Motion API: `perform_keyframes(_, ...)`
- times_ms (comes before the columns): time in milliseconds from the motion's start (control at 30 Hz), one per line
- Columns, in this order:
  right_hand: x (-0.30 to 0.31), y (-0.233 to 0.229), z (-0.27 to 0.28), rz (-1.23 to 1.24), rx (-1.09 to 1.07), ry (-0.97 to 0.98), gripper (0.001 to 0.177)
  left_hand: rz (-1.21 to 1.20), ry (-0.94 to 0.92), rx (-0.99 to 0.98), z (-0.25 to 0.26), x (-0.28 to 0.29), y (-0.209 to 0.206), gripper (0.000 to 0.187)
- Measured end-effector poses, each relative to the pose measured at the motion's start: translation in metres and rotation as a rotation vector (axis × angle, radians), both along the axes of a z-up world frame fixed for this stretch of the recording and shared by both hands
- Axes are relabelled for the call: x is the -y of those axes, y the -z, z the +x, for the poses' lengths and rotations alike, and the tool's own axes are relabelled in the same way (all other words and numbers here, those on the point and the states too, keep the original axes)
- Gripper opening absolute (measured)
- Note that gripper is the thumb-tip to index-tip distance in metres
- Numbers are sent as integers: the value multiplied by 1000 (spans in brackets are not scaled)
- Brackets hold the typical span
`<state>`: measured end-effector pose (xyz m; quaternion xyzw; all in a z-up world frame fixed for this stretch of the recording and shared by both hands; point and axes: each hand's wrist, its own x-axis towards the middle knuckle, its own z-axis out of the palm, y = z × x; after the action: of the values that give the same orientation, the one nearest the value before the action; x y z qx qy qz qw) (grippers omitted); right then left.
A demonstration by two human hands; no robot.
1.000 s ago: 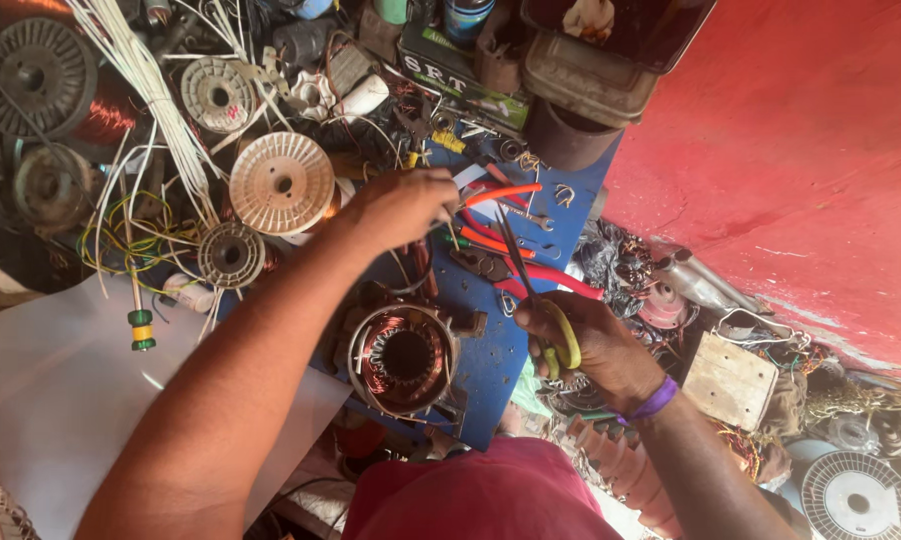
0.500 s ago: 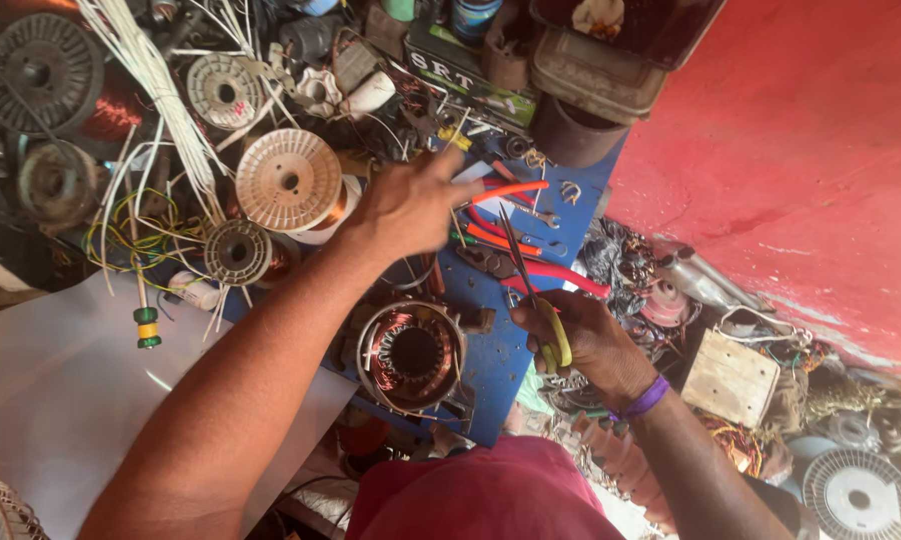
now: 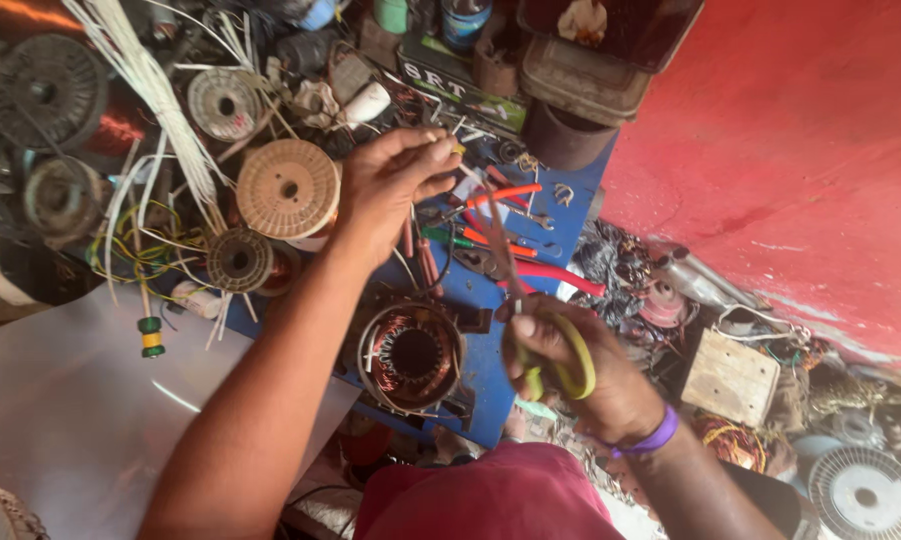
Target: The person is repairing an electrical component, likely a motor stator, by stripping, bending, and inserting copper wires into slots. They use pliers and scissors to manipulate the wires and secure them in place.
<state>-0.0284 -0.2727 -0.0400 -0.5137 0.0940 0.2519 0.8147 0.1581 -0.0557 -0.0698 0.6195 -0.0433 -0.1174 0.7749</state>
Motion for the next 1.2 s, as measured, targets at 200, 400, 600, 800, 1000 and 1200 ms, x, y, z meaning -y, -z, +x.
perform_keyframes(200,-44,-16,18,161,119,-61,47,-503,-56,-114,-24,-11,2,19)
perform_keyframes(400,-66,-24,32,235,124,-37,44,-692,-73,-118,-37,-17,18,18)
perform_keyframes(600,-77,-25,50,157,52,10,43,-744,74,-70,-55,-23,14,25)
perform_keyframes(800,-73,-25,56,197,65,8,46,-618,-34,-155,-53,-17,14,33)
perform_keyframes(1000,-69,-22,56,104,16,14,47,-577,-67,-182,-51,-10,22,31)
perform_keyframes(1200,-65,-4,56,172,27,81,39,-552,-98,-212,-48,-10,30,28)
